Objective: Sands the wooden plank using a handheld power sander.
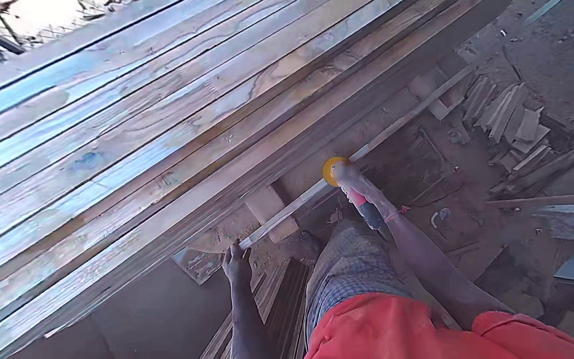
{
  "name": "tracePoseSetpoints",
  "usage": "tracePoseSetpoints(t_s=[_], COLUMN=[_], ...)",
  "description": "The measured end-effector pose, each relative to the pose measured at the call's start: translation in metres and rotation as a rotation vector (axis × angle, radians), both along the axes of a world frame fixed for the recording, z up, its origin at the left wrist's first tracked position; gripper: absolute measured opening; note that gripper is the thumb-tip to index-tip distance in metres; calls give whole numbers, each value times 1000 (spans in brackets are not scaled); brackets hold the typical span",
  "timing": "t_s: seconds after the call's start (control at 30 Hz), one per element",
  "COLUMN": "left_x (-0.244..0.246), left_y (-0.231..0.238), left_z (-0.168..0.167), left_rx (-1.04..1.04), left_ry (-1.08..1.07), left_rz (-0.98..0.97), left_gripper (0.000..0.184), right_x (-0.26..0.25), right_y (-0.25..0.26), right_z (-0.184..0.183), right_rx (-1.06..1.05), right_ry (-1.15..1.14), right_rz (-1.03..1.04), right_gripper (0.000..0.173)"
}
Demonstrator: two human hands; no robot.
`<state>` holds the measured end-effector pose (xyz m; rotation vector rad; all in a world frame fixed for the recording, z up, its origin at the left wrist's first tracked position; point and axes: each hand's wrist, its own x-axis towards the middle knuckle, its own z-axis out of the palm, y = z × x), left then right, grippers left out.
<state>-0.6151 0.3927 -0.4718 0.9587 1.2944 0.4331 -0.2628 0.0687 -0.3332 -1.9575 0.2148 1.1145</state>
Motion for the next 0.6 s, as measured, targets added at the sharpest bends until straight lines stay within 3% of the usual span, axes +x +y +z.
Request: tracePoseSetpoints(t_s=[0.17, 0.43, 0.53, 0.6], left_x=[4, 20, 21, 21], left_y=[-3, -7, -1, -1], left_z=[11, 36, 27, 27], left_rx=[-26, -16, -21, 36], left_ry=[44, 195, 162, 257], left_rz=[19, -21, -37, -119], left_gripper=[44, 43, 41, 42], right_x=[104, 288, 341, 356], right_y=[-79, -206, -245, -261], right_z=[38, 27, 35, 45], right_rx=[-39, -2, -58, -117], right_ry=[-80, -119, -199, -268], right_rz=[-213, -464, -585, -659], right_gripper=[66, 68, 75, 80])
